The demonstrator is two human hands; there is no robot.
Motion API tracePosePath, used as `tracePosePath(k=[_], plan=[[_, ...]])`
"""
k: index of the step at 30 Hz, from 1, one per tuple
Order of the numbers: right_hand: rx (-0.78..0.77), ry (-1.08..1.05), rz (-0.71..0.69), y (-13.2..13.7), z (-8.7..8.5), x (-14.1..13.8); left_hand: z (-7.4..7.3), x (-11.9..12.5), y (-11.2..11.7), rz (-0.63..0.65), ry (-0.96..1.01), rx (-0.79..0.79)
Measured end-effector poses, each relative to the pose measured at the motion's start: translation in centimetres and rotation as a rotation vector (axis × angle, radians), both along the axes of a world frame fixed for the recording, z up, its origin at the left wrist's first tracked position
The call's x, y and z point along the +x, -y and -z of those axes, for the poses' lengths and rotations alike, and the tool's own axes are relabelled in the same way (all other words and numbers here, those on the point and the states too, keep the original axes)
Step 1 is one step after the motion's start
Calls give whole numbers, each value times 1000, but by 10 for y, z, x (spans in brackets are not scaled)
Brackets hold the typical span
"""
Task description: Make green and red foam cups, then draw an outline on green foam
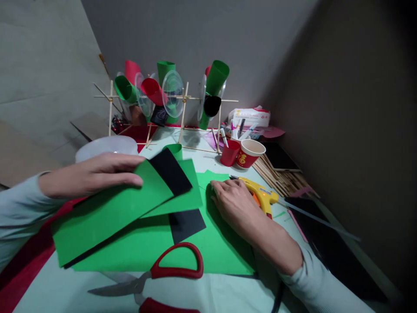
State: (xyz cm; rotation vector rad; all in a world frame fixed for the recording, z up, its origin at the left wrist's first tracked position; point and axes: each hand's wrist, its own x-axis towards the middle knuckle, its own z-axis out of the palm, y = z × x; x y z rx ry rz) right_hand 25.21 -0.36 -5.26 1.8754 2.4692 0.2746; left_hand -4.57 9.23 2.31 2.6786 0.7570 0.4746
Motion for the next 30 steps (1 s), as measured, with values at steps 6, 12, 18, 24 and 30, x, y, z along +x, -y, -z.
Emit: tracePosePath(k=[6,12,18,24,30], plan=[[16,19,-7,2,-1,4,39,64,-9,212,-301,-125],[13,-7,-10,1,1,11,46,78,2,144,-357,-30],[-8,-14,11,-2,-1,11,56,51,42,53,-505,-29],[-16,26,22,-4,-1,8,64,57,55,-24,-555,93],[-57,6,44,-6,-3,12,79,59,65,-7,-511,405]])
